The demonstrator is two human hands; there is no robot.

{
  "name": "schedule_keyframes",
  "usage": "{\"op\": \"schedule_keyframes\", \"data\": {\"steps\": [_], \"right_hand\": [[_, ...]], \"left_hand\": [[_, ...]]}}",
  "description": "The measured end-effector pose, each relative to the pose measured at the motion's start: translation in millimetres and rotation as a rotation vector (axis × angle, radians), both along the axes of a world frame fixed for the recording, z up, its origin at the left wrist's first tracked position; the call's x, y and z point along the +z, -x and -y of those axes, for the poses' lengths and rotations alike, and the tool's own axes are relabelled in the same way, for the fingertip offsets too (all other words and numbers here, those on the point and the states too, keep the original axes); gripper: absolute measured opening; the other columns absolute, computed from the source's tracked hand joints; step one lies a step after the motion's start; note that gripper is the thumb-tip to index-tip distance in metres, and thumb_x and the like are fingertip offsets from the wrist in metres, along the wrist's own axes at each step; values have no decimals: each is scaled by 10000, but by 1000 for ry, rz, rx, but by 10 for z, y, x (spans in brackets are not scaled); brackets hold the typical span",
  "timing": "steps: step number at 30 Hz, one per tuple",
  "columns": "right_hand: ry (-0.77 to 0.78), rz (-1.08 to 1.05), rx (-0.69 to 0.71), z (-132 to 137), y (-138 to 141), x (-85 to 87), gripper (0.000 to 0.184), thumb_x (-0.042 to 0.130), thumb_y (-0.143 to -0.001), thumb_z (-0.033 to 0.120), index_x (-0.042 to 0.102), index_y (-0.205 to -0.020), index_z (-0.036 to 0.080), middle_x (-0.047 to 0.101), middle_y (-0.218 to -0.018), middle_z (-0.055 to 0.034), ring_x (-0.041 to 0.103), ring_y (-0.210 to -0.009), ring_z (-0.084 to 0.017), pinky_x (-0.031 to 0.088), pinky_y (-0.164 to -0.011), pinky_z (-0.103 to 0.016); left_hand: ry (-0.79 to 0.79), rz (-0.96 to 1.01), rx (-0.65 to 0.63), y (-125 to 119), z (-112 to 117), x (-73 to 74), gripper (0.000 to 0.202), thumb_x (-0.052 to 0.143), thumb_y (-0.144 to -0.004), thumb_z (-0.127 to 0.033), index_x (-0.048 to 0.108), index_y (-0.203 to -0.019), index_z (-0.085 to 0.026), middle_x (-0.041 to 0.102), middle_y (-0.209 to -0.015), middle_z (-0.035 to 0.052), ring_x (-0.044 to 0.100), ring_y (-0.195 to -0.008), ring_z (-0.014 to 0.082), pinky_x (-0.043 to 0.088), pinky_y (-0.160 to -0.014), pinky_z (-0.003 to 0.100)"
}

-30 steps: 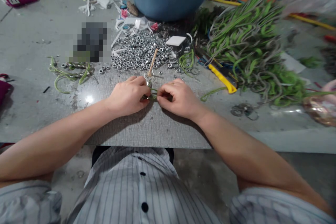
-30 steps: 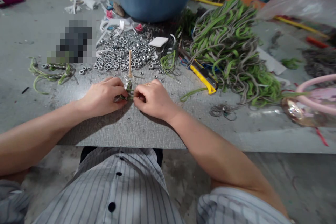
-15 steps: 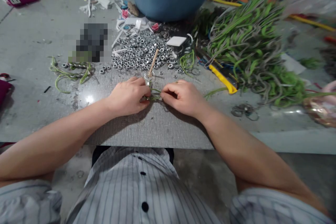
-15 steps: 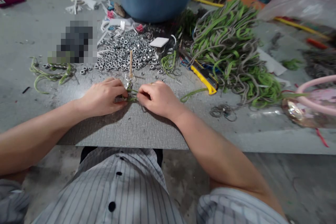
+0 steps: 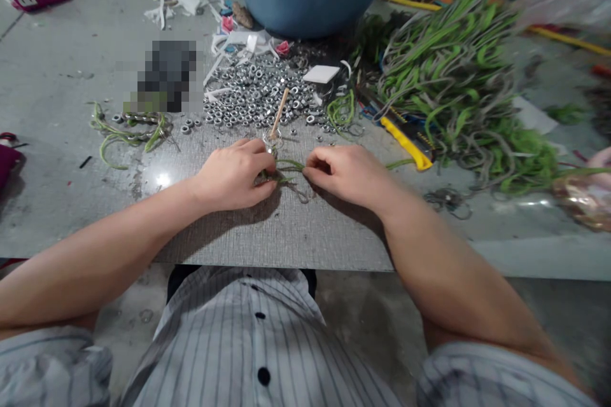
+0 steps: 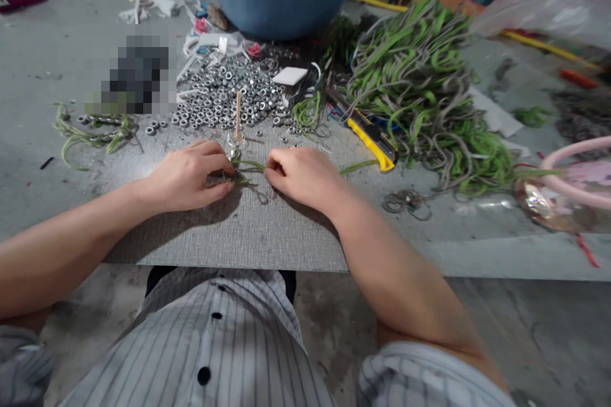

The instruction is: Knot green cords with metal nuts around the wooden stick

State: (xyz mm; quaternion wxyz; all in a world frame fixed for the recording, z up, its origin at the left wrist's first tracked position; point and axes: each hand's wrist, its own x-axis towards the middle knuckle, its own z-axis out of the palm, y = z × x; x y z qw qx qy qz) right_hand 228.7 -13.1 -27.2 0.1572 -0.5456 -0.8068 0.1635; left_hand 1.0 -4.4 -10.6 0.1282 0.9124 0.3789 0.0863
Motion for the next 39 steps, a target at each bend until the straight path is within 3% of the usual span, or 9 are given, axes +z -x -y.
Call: {"op": "schedule_keyframes", "data": {"steps": [5,9,19,27,30,32,34,36,39], "right_hand": [[219,-625,-136,8,131,-7,216,657,-804,395,582,-726,208,623,-595,10,502,-478,-106,388,-484,-261],[441,-894,-128,21,237,-4,316,743,-728,463,567,-726,201,666,-621,2,464,-404,-72,366,-390,-229],[518,-1010,-62,61,322,1,377,819,-654,470,573,-712,191,573,-546,63,444,-382,-50,350,-336,-194],[500,-991,-42,49,315,-52,395,799,-650,521,583,-724,198,580,-579,59,445,-395,-52,343,-354,-199],[432,-916,-32,64,302,-77,348,730,-741,517,607,-800,197,610,-649,37,445,-414,-53,365,-369,-206],[249,-821,-29,90,293,-78,273,672,-816,457,633,-912,204,664,-811,-7,522,-504,-72,437,-438,-221],[2,-700,27,123,286,-67,220,613,-871,369,644,-1034,225,674,-1052,-62,644,-766,-137,533,-602,-266],[-166,-568,143,149,282,-56,242,553,-903,289,640,-1125,250,633,-1239,-84,625,-1083,-205,557,-823,-347],[-214,-419,263,157,278,-64,306,488,-925,236,625,-1198,266,638,-1282,-72,583,-1203,-219,499,-996,-428]], "left_hand": [[-33,65,19,-9,2,32,321,447,-892,-329,707,-908,-143,644,-926,102,612,-884,226,512,-764,352],[-66,115,10,-13,10,26,327,447,-898,-320,722,-936,-147,645,-890,96,610,-857,213,510,-763,344],[-42,213,-24,-36,10,-20,314,483,-919,-351,714,-838,-155,654,-808,75,609,-774,178,484,-696,296],[174,332,17,-62,-25,27,156,578,-847,-258,680,-780,-160,660,-716,18,585,-666,123,442,-626,245],[233,353,61,-67,-20,35,141,554,-831,-209,663,-759,-156,645,-692,6,565,-639,111,426,-607,238],[250,352,85,-65,-20,37,149,530,-827,-199,647,-749,-152,624,-670,1,546,-618,107,415,-591,238],[265,347,97,-60,-25,37,158,509,-828,-206,628,-740,-151,599,-644,-6,524,-594,104,405,-571,238],[290,349,92,-55,-32,37,160,494,-831,-212,615,-746,-150,585,-635,-10,510,-582,102,397,-556,235],[336,363,79,-50,-41,39,151,490,-831,-208,604,-753,-148,580,-637,-14,504,-583,98,385,-543,227]]}}
